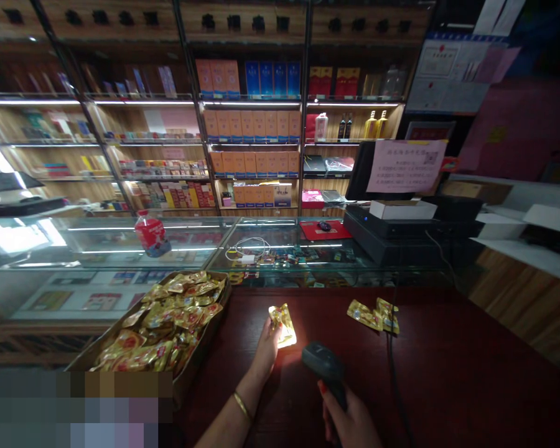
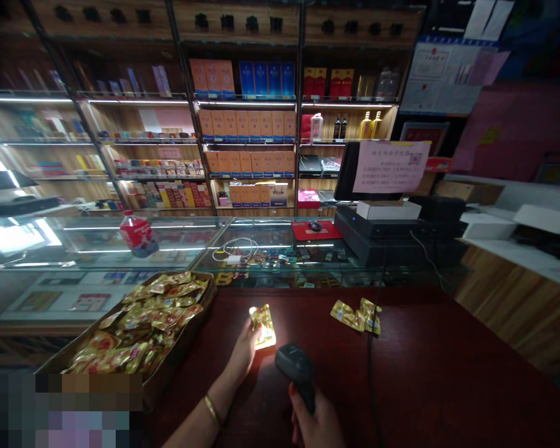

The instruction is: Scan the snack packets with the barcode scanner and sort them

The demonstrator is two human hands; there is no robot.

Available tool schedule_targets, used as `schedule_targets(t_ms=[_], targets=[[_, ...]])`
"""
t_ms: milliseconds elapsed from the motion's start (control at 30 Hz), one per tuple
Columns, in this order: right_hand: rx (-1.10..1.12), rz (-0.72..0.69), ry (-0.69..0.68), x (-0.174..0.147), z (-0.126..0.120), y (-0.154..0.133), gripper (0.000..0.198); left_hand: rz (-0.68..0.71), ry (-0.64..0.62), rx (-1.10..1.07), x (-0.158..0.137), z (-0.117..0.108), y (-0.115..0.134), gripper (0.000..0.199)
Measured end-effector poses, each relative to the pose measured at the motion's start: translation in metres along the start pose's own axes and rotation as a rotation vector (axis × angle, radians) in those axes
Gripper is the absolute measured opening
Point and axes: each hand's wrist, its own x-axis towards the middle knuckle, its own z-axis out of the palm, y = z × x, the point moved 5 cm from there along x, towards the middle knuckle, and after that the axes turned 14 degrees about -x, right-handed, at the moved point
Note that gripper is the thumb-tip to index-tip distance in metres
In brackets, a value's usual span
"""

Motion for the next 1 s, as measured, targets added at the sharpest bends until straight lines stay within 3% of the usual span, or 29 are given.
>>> schedule_targets(t_ms=[467,1000], targets=[[-0.056,-0.009,0.056,0.005,-0.002,0.003,0.065,0.046,-0.004,0.086,-0.012,0.014,0.013,0.055],[-0.146,-0.035,0.089,0.01,0.0,0.012,0.06,0.07,-0.052,0.139,-0.01,0.011,0.007,0.054]])
